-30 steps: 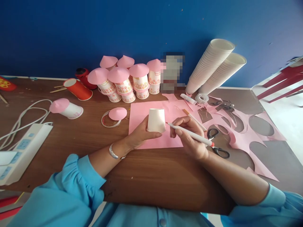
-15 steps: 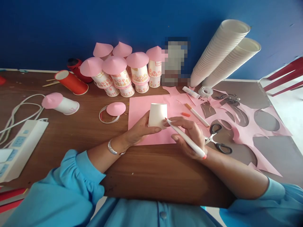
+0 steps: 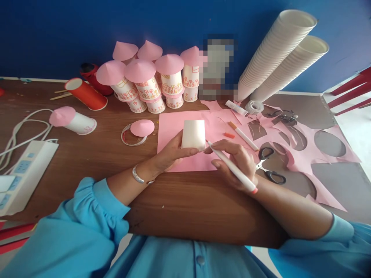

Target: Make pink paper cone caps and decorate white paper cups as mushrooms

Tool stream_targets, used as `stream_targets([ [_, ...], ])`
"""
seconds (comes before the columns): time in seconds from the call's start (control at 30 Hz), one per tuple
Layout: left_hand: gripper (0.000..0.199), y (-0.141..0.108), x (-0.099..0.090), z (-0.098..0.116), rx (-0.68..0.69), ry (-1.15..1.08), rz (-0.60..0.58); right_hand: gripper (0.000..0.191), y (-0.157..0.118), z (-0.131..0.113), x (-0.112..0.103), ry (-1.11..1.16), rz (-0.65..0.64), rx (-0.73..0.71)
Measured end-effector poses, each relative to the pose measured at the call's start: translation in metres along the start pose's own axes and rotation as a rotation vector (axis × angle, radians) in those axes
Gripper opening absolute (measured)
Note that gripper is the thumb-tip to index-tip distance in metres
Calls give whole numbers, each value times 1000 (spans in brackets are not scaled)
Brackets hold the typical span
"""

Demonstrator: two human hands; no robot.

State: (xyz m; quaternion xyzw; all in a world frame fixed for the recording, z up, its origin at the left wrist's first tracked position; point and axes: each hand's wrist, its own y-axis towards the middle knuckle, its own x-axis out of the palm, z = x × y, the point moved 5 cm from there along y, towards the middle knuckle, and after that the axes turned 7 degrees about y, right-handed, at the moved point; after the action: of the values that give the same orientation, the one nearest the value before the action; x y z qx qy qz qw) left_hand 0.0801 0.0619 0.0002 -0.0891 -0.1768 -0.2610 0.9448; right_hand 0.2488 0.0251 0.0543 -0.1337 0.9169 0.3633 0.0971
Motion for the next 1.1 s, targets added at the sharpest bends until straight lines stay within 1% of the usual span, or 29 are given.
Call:
stream_targets([
  [0.07,48,0,-2,-1,-11,9,28,21,0,0,-2,32,19,111],
  [0.13,51,0,-3,-2,-24,10,52,17,0,-1,-3,58,11,179],
  [0.2,51,0,-3,-3,-30,20,59,20,1,0,-4,92,8,209],
  [0.27,50,0,-2,-2,-14,27,41,19,0,3,-5,123,25,224],
  [0.33,47,1,1,0,24,25,-2,20,-1,8,-5,138,42,220],
  [0.4,44,1,4,3,56,13,-43,23,-3,11,-4,122,41,187],
  [0.5,40,1,6,4,52,-7,-67,25,-5,11,-2,44,37,98],
  [0.57,41,1,7,4,39,-19,-63,26,-6,10,-1,-16,46,77],
  [0.67,44,1,6,3,18,-20,-61,27,-7,12,0,-24,43,95],
  [0.83,46,2,5,1,-8,5,-41,29,-10,17,1,130,82,133],
  [0.93,47,2,5,2,2,34,-43,23,-10,17,1,107,87,158],
  [1.1,54,0,4,1,-13,38,-21,18,-7,12,-1,87,94,196],
])
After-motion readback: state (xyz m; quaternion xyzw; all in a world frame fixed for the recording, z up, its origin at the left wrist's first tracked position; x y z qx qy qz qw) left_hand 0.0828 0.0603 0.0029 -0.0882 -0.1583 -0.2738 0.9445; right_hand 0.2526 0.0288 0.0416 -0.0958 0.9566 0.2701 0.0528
